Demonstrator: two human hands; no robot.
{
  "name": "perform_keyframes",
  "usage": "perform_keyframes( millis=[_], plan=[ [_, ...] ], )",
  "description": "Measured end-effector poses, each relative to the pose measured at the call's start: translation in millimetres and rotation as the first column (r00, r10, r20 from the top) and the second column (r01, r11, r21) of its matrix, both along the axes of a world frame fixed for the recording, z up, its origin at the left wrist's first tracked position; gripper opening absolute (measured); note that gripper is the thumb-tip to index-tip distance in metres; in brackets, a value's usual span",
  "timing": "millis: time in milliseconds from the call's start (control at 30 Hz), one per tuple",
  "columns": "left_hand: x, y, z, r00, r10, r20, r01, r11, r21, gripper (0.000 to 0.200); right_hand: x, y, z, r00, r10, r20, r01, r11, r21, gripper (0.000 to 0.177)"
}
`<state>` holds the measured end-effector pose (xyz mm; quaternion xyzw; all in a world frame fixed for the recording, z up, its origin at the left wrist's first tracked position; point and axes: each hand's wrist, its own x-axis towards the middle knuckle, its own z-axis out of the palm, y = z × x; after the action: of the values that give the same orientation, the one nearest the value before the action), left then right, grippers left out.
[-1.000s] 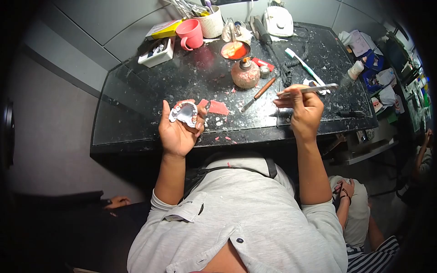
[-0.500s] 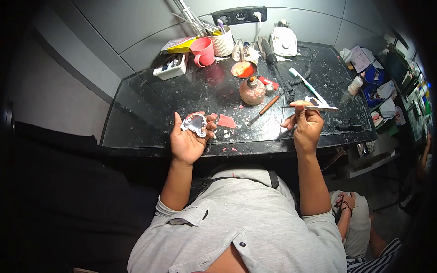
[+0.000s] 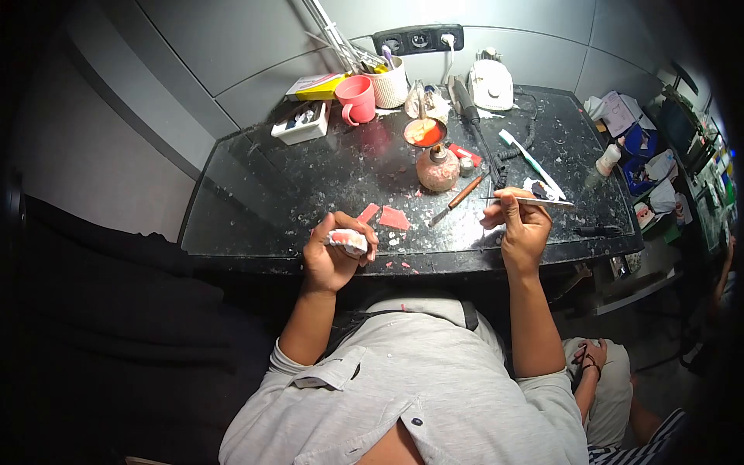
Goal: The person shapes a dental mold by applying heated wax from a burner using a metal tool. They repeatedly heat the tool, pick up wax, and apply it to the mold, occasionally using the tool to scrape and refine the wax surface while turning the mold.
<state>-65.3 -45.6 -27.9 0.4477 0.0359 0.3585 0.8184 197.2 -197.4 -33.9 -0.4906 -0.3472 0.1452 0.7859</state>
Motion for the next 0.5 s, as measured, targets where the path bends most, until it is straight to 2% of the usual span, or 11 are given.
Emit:
perform_keyframes(
  millis=[33,67,100,167,267,300,367,400,500],
  plan=[
    [-0.3,-3.5,2.9,0.997,0.031,-0.072,-0.021,0.990,0.139,0.047,-5.6,1.1,2.0,1.000,0.002,0.010,-0.002,1.000,0.001,0.026],
    [-1.6,-9.3,6.5,0.990,0.074,-0.121,-0.057,0.989,0.136,0.039,-11.5,1.6,4.5,1.000,0.004,0.020,-0.004,1.000,0.002,0.024],
    [-1.3,-10.9,7.3,0.990,0.075,-0.121,-0.059,0.990,0.129,0.039,-18.8,-3.1,10.3,0.997,0.071,0.036,-0.069,0.997,-0.036,0.019],
    [-1.2,-12.3,7.3,0.989,0.126,-0.072,-0.100,0.953,0.288,0.037,-47.7,-6.9,30.1,0.981,0.191,0.034,-0.190,0.981,-0.022,0.019],
    [-2.6,-18.9,17.4,0.981,0.170,-0.091,-0.131,0.934,0.333,0.036,-76.9,-12.5,51.0,0.900,0.324,0.291,-0.330,0.944,-0.032,0.015],
    [-2.6,-23.1,19.7,0.975,0.198,-0.099,-0.151,0.923,0.353,0.036,-90.9,-13.5,55.9,0.906,0.313,0.287,-0.327,0.945,0.000,0.016],
    [-0.8,-29.2,27.0,0.979,0.181,-0.099,-0.140,0.936,0.322,0.036,-96.4,-6.6,60.6,0.755,0.205,0.622,-0.272,0.962,0.013,0.021],
    [-2.0,-32.3,30.4,0.980,0.155,-0.126,-0.114,0.953,0.282,0.035,-97.7,-0.7,62.8,0.671,0.127,0.731,-0.250,0.966,0.061,0.027],
    [-10.1,-30.3,23.4,0.972,0.124,-0.201,-0.081,0.974,0.213,0.034,-106.5,5.3,62.6,0.621,0.059,0.781,-0.178,0.982,0.068,0.025]
  ],
)
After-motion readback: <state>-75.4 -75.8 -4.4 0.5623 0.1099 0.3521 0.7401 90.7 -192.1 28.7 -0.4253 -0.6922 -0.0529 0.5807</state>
